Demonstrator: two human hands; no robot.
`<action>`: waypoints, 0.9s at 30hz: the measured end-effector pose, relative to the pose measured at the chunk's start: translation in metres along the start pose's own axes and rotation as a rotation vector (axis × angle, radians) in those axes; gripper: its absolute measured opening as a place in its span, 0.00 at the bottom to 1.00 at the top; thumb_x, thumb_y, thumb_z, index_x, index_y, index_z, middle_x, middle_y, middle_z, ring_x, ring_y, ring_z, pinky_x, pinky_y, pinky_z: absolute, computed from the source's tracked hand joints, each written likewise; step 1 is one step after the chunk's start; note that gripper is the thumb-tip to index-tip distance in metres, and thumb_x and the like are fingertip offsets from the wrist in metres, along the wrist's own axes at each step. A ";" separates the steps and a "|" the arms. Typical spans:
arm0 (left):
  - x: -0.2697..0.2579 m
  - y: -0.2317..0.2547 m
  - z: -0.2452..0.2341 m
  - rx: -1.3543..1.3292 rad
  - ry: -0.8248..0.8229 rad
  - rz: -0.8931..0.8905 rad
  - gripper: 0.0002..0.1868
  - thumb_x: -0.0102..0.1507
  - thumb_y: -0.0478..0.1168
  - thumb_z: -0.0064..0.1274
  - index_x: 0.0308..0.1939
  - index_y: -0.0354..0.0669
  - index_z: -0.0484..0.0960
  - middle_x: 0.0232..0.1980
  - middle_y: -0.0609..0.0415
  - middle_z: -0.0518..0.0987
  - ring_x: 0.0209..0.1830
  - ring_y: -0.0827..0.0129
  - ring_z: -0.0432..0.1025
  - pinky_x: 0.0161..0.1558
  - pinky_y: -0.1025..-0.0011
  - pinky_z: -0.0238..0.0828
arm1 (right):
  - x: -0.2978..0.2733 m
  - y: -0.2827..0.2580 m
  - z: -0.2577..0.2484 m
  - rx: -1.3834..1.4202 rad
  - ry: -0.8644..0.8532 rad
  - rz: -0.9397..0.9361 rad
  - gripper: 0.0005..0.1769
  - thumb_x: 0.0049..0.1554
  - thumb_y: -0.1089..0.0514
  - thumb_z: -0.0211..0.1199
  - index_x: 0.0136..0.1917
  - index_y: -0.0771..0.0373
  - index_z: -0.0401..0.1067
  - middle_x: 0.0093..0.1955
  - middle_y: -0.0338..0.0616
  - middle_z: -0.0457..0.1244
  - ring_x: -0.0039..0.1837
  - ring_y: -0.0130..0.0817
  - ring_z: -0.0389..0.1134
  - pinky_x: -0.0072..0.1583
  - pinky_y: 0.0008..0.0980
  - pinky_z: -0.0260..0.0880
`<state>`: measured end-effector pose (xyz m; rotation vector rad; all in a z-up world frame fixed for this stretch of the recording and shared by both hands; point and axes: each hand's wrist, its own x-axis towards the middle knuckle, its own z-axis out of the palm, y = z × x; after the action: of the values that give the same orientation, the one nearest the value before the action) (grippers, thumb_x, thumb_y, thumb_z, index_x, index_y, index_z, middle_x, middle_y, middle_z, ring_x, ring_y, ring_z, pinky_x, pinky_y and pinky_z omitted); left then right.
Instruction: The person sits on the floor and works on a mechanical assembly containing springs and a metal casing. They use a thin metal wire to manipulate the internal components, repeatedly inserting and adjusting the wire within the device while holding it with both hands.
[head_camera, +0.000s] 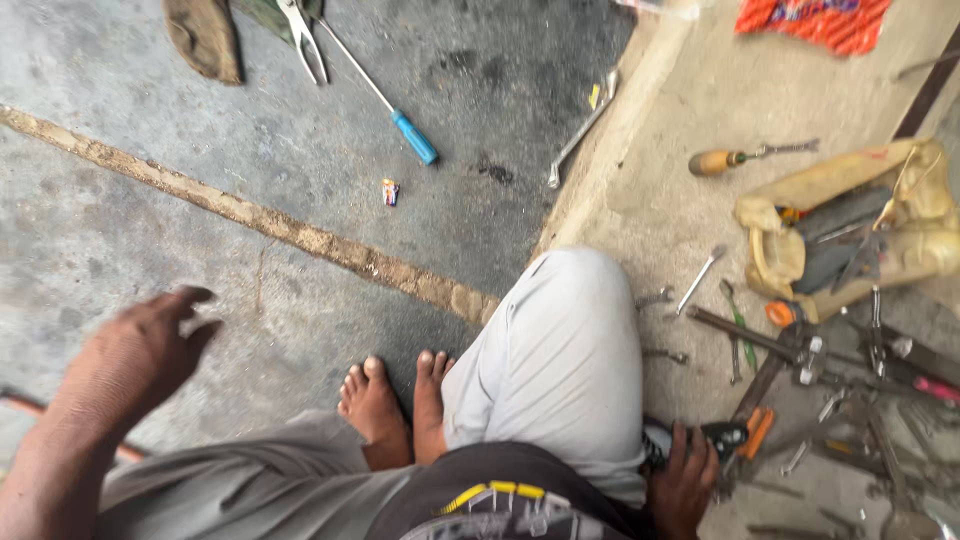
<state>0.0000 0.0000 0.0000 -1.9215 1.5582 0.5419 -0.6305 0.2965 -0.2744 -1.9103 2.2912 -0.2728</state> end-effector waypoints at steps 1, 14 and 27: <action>-0.004 0.012 -0.007 -0.024 -0.089 0.031 0.26 0.67 0.57 0.50 0.67 0.56 0.75 0.56 0.49 0.86 0.54 0.59 0.83 0.59 0.60 0.80 | 0.005 -0.003 0.006 -0.116 -0.067 0.047 0.47 0.50 0.47 0.65 0.79 0.58 0.54 0.77 0.56 0.51 0.76 0.58 0.50 0.76 0.56 0.54; -0.129 0.092 -0.011 -0.316 0.226 0.396 0.23 0.63 0.54 0.56 0.60 0.52 0.79 0.49 0.49 0.85 0.47 0.57 0.82 0.50 0.60 0.78 | 0.068 -0.016 -0.094 0.159 0.003 0.177 0.41 0.47 0.69 0.63 0.74 0.65 0.62 0.68 0.59 0.59 0.72 0.58 0.57 0.74 0.52 0.57; -0.101 0.212 0.008 -1.634 -0.139 0.796 0.36 0.67 0.59 0.43 0.76 0.50 0.61 0.65 0.51 0.78 0.63 0.69 0.73 0.57 0.71 0.73 | 0.203 -0.241 -0.259 -0.007 0.447 -1.402 0.25 0.62 0.58 0.57 0.72 0.57 0.70 0.73 0.45 0.60 0.70 0.46 0.60 0.72 0.45 0.61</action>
<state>-0.2285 0.0508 0.0187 -1.8411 1.8644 2.8707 -0.4951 0.0671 0.0344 -3.3046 0.6102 -0.8471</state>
